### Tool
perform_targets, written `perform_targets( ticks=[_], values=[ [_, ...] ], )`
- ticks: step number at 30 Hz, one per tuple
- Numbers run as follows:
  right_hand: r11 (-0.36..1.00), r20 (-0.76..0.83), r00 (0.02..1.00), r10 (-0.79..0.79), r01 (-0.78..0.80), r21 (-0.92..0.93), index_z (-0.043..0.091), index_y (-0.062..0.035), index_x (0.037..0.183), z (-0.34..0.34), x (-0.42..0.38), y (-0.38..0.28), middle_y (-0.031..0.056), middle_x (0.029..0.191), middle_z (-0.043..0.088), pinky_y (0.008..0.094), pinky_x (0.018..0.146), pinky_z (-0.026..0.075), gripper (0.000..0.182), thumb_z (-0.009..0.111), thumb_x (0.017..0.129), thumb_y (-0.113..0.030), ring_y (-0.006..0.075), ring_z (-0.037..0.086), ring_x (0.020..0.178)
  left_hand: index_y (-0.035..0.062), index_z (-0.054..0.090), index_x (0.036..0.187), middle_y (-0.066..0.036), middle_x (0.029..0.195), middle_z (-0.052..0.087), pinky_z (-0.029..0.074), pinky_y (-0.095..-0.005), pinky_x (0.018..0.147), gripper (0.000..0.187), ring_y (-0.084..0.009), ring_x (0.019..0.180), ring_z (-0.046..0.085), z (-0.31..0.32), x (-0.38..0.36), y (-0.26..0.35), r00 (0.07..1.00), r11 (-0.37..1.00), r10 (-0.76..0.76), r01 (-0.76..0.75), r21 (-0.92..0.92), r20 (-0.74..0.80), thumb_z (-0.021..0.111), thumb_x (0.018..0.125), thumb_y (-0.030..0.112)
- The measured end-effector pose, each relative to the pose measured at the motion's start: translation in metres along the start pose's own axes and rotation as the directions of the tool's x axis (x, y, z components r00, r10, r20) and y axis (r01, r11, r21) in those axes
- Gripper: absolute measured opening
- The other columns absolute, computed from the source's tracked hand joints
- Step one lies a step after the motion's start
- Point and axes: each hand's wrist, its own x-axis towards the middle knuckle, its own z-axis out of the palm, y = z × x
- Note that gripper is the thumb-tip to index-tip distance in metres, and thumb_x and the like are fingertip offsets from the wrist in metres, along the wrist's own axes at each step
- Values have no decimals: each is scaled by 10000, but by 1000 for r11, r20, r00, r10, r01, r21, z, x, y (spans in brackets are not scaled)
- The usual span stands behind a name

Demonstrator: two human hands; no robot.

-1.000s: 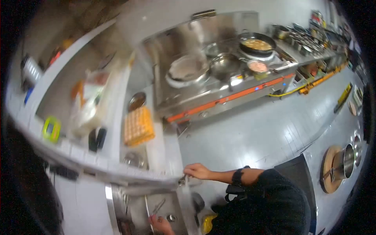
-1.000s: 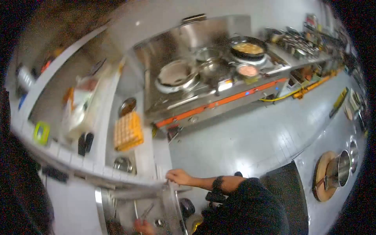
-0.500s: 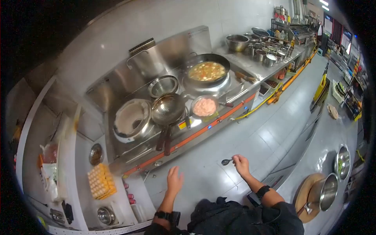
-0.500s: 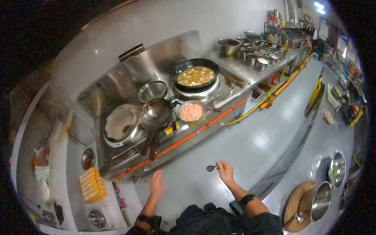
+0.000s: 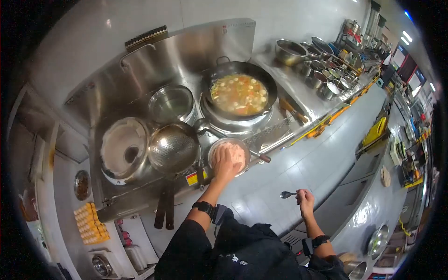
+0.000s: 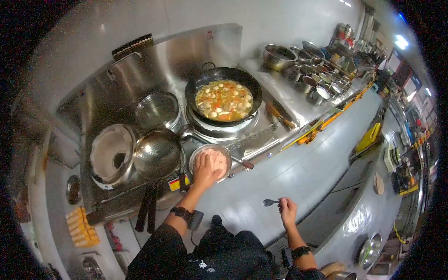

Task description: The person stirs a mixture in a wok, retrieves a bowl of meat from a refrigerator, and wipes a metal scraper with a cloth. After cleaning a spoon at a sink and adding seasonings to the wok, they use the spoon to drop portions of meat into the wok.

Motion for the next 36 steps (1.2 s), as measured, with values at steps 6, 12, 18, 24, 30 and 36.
perform_targets(
  ticks=[6, 12, 18, 24, 30, 36],
  values=[
    [999, 161, 987, -29, 25, 27, 588, 11, 874, 14, 100, -60, 37, 667, 558, 204, 497, 380, 240, 484, 915, -202, 70, 469, 550, -82, 375, 1214, -244, 1215, 421, 305, -455, 980, 889, -379, 1163, 366, 16, 17, 8, 976, 977, -181, 164, 137, 124, 743, 558, 392],
    [992, 493, 863, -109, 64, 108, 573, 25, 895, 58, 224, -100, 28, 669, 543, 216, 519, 377, 232, 473, 918, -183, 82, 464, 563, 74, 498, 1182, -186, 1119, 546, 379, -441, 908, 555, -344, 1042, 510, 24, 33, 8, 985, 949, -170, 162, 269, 8, 679, 694, 266],
    [985, 664, 738, -123, 10, 172, 575, 26, 912, 89, 296, -124, 33, 679, 542, 212, 524, 373, 204, 490, 915, -160, 79, 460, 575, 7, 642, 910, -173, 867, 639, 497, -347, 695, 358, -297, 786, 626, 20, 27, -9, 812, 822, -554, 568, -32, 182, 711, 561, 43],
    [991, 748, 662, -48, -63, 119, 581, 12, 913, 109, 309, -132, 44, 667, 569, 212, 505, 373, 185, 496, 912, -153, 79, 467, 547, -39, 577, 1076, -110, 958, 643, 489, -264, 732, 462, -161, 833, 607, 13, 11, -18, 551, 309, -753, 779, -545, 360, 676, 627, 3],
    [997, 790, 611, -55, -15, 81, 572, 1, 896, 123, 281, -130, 55, 684, 583, 215, 507, 383, 185, 487, 915, -162, 82, 479, 551, -12, 566, 1033, -89, 931, 619, 490, -327, 736, 379, -205, 803, 600, -10, 30, 16, 349, -262, -881, 201, -944, 319, 570, 821, 302],
    [999, 816, 576, -46, 10, 49, 572, 1, 915, 130, 238, -125, 44, 692, 568, 220, 549, 393, 209, 469, 926, -181, 90, 478, 582, 22, 603, 905, -101, 901, 634, 488, -367, 794, 372, -232, 889, 602, 27, -21, -26, 807, -640, -536, -196, -743, 248, 444, 898, 358]
  ],
)
